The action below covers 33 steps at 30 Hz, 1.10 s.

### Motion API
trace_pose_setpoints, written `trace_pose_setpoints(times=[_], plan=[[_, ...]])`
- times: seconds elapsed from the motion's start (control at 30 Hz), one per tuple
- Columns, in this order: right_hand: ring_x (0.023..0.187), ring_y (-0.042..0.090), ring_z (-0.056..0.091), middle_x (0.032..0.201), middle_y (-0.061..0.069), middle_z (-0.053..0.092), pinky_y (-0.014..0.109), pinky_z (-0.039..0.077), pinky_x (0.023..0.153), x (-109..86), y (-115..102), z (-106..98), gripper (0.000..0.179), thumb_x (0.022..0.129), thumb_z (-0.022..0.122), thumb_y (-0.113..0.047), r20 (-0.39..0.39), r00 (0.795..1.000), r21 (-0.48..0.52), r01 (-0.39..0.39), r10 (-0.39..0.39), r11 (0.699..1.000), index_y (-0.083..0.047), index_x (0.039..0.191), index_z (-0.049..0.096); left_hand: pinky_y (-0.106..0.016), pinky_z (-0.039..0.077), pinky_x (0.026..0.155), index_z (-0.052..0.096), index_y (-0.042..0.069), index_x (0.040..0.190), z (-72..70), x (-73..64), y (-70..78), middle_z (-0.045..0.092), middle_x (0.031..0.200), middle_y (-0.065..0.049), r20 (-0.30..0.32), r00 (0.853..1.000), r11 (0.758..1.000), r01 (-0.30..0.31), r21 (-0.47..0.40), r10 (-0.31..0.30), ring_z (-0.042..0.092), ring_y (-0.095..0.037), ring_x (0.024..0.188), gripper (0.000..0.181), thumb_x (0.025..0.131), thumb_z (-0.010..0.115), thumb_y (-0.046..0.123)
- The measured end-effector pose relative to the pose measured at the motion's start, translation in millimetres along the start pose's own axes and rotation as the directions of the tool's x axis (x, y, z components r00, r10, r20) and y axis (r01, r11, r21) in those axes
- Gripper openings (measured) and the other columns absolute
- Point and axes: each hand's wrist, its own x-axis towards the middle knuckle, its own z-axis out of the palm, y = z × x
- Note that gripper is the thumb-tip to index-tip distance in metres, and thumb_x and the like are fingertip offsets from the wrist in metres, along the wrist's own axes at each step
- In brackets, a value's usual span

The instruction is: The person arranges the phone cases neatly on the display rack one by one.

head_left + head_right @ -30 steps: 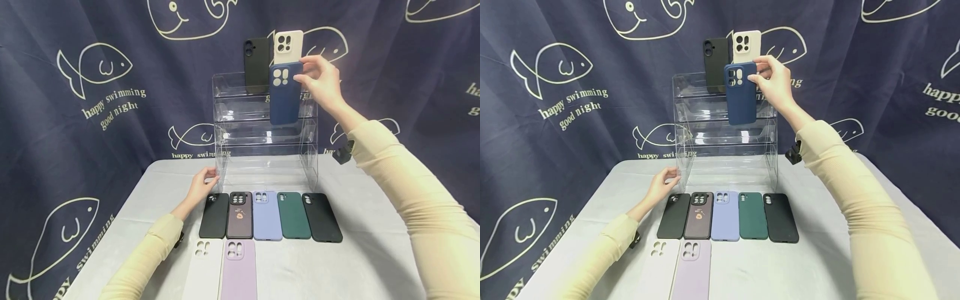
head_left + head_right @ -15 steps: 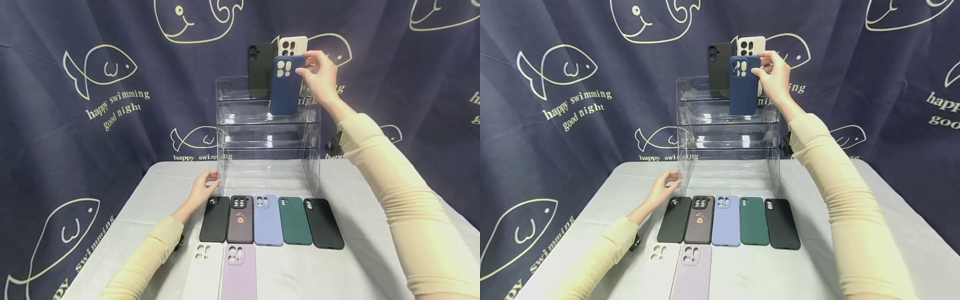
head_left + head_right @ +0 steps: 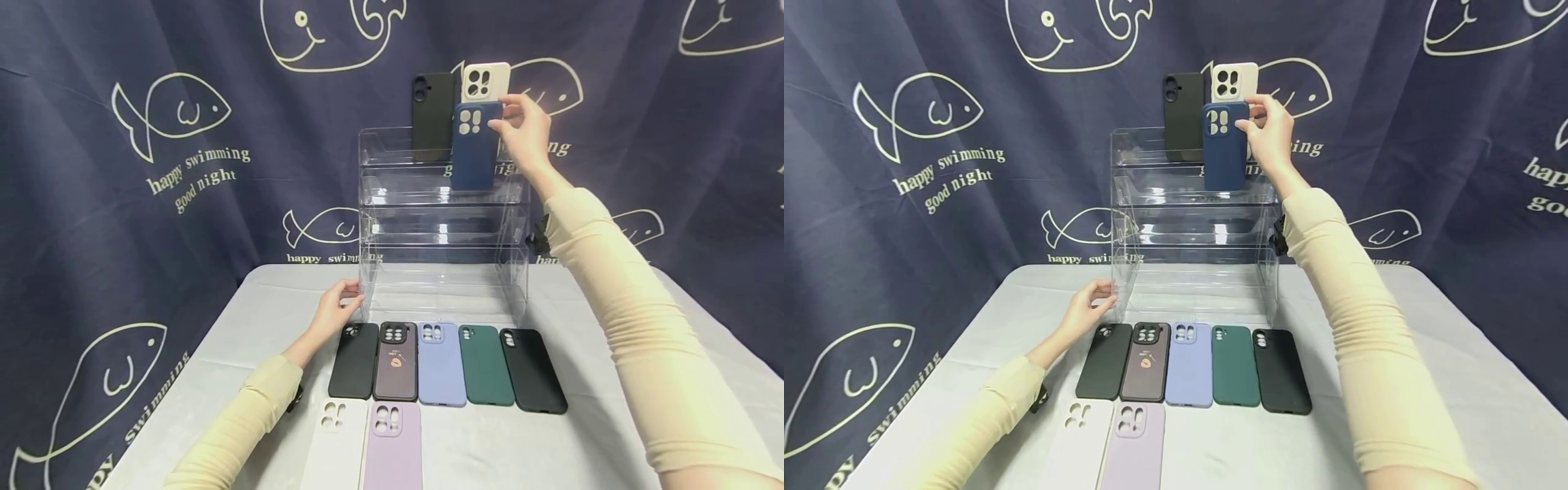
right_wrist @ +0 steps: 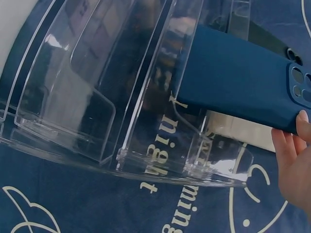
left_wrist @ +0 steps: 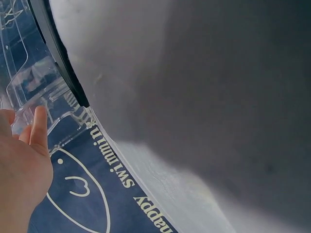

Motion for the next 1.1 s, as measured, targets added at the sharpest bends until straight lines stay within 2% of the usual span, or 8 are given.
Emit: trace_pose_setpoints(times=[0.17,0.27,0.4,0.53,0.63,0.77,0.87,1.1], plan=[[0.07,-0.01,0.054,0.094,-0.002,0.061,0.009,0.05,0.067,1.1,6,2,0.039,0.084,0.069,-0.011,0.02,0.999,-0.001,-0.035,0.035,0.999,-0.013,0.122,0.062,-0.036,0.059,0.081,0.056,-0.004,0.116,0.7,-0.3,-0.3,0.064,0.106,-0.022,0.003,1.0,1.0,-0.011,0.002,0.011,0.064,-0.034,0.1,0.03,0.088,0.064,0.006],[0.069,-0.009,0.055,0.102,0.005,0.065,0.007,0.05,0.065,1.8,10,3,0.04,0.086,0.068,-0.013,0.051,0.996,-0.008,-0.066,0.067,0.998,-0.015,0.124,0.061,-0.036,0.059,0.081,0.057,-0.004,0.115,1.0,-0.2,-1.1,0.065,0.106,-0.021,0.0,1.0,1.0,-0.005,-0.002,0.005,0.064,-0.033,0.1,0.03,0.088,0.064,0.007],[0.09,0.008,0.066,0.118,0.012,0.063,0.015,0.055,0.078,1.5,14,5,0.041,0.088,0.065,-0.015,0.067,0.995,-0.078,-0.062,0.067,0.995,-0.016,0.129,0.058,-0.037,0.059,0.081,0.057,-0.004,0.116,0.8,0.6,-1.4,0.065,0.106,-0.021,0.002,1.0,1.0,0.006,-0.009,-0.006,0.064,-0.033,0.101,0.03,0.088,0.064,0.007],[0.106,0.024,0.063,0.121,0.012,0.057,0.021,0.055,0.088,-0.2,17,5,0.044,0.087,0.065,-0.013,0.022,0.999,-0.125,-0.029,0.032,0.992,-0.013,0.13,0.056,-0.038,0.059,0.082,0.056,-0.004,0.117,0.4,0.8,-0.2,0.064,0.107,-0.021,0.009,1.0,1.0,0.006,-0.009,-0.006,0.063,-0.034,0.101,0.032,0.088,0.064,0.007],[0.1,0.022,0.063,0.113,0.005,0.054,0.019,0.054,0.087,-1.6,18,3,0.043,0.086,0.067,-0.013,-0.017,1.0,-0.11,-0.016,0.014,0.994,-0.01,0.127,0.057,-0.037,0.059,0.081,0.056,-0.004,0.116,0.0,1.2,0.6,0.064,0.108,-0.021,0.009,1.0,1.0,0.002,-0.013,-0.002,0.063,-0.034,0.101,0.031,0.088,0.064,0.007],[0.09,0.011,0.06,0.109,-0.002,0.052,0.018,0.054,0.084,-6.3,17,-3,0.038,0.085,0.068,-0.016,-0.03,1.0,-0.103,-0.002,-0.001,0.995,-0.007,0.122,0.06,-0.038,0.059,0.081,0.056,-0.004,0.116,-0.4,1.7,2.2,0.063,0.109,-0.022,0.012,1.0,1.0,-0.007,-0.015,0.007,0.063,-0.035,0.101,0.031,0.088,0.064,0.006],[0.089,0.009,0.06,0.112,0.004,0.057,0.02,0.054,0.085,-11.2,17,-6,0.037,0.085,0.068,-0.018,-0.008,1.0,-0.112,0.007,-0.008,0.994,-0.007,0.12,0.062,-0.039,0.059,0.081,0.056,-0.004,0.116,-0.9,1.8,3.3,0.063,0.109,-0.023,0.008,1.0,1.0,-0.012,-0.012,0.012,0.063,-0.036,0.101,0.03,0.088,0.064,0.005],[0.095,0.019,0.063,0.112,0.016,0.065,0.025,0.053,0.09,-22.5,22,-10,0.039,0.084,0.07,-0.018,0.069,0.995,-0.086,0.084,-0.078,0.993,-0.005,0.121,0.061,-0.039,0.058,0.082,0.056,-0.005,0.116,-0.7,0.0,6.7,0.063,0.11,-0.024,0.007,1.0,1.0,-0.017,-0.005,0.017,0.063,-0.036,0.101,0.032,0.087,0.064,0.005]])
